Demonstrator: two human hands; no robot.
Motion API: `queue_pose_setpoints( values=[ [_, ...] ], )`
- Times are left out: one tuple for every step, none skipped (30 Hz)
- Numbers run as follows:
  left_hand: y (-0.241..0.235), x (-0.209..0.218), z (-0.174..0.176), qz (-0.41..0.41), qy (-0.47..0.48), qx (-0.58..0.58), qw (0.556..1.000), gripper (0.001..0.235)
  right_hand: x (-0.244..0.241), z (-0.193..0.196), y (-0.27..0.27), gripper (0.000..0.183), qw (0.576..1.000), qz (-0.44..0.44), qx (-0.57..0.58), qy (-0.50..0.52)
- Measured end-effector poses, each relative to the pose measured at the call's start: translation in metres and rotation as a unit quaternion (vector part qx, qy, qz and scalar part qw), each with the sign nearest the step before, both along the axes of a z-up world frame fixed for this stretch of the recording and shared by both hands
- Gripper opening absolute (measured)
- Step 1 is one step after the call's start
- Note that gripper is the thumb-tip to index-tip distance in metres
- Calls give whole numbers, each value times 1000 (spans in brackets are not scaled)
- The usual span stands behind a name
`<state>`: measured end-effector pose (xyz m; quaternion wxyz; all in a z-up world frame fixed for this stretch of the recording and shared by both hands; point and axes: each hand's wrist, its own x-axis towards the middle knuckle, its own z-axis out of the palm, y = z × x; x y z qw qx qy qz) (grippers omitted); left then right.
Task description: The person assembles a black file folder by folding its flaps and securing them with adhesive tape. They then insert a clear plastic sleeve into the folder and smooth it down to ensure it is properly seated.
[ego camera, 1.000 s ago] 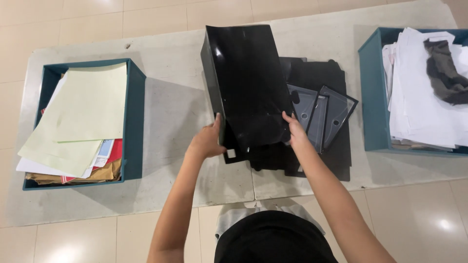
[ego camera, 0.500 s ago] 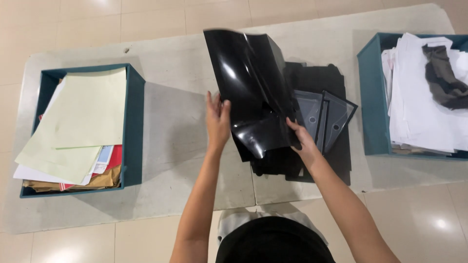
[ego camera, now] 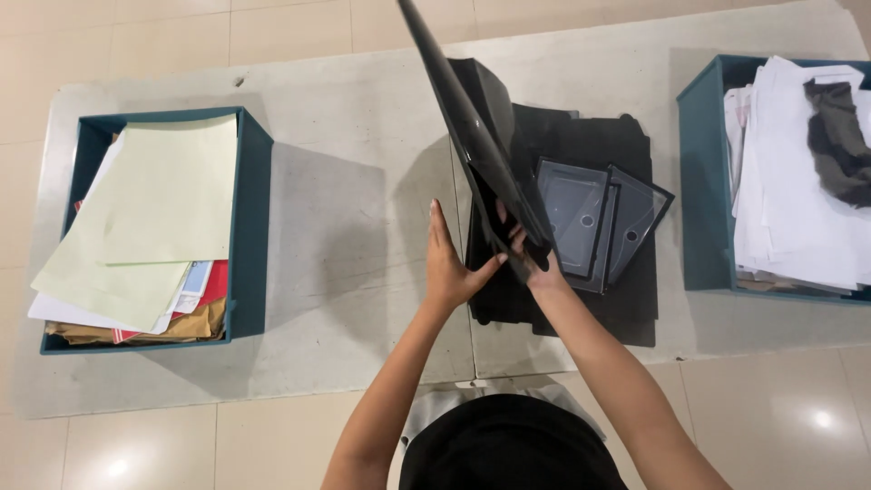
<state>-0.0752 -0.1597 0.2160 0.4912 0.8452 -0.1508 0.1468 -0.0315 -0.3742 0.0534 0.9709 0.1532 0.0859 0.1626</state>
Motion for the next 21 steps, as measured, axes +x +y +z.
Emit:
queue_pose_setpoints(
  values=[
    [-4,1,4,2,-1,0,1000,141,3,-18,-1,41,1000,2,0,-1],
    [-7,3,8,-2,-3,-31,1000,140,5,-35,-3,40,999,11,-14,-33],
    [-11,4,13,-7,-6,-61,998,139,7,-53,-4,38,997,20,-27,-66],
    [-11,4,15,-6,-6,-61,998,139,6,-44,0,38,997,21,-27,-66],
    [-12,3,17,3,-20,-75,997,132,6,-35,3,37,997,28,-58,-52],
    [-13,1,18,11,-32,-88,996,126,1,-27,6,35,995,33,-90,-36],
    [-12,-1,-7,10,-30,-88,996,126,-5,-10,9,35,995,32,-89,-34],
    [-11,-1,-32,39,-8,-90,995,107,-8,7,11,33,990,41,-137,-14],
    [-10,0,-57,68,14,-91,993,91,-10,25,13,31,982,49,-184,7],
    [0,1,-50,66,14,-91,994,91,-4,45,9,31,982,47,-185,7],
    [11,2,-43,96,86,-65,990,92,2,65,6,30,958,42,-283,7],
    [23,1,-36,125,157,-38,979,95,6,84,3,30,925,38,-377,7],
    [40,3,-17,124,158,-37,979,95,4,115,-5,30,925,37,-377,8],
    [56,4,2,149,177,17,973,99,2,145,-13,31,911,17,-412,25],
    [73,6,21,172,195,71,963,104,0,176,-20,32,894,-4,-445,42],
    [81,6,24,172,195,71,963,104,3,167,-30,32,894,-4,-445,42],
    [90,7,28,177,152,164,959,100,7,158,-39,32,878,-5,-479,20],
    [99,8,31,181,106,256,944,96,11,150,-47,34,860,-5,-510,-2],
    [100,8,29,181,105,256,944,96,12,133,-42,34,860,-5,-510,-2],
    [100,7,26,143,165,300,929,96,11,116,-38,31,822,-6,-569,26],
    [100,6,23,104,223,342,907,99,11,99,-33,28,779,-6,-625,53]
  ],
)
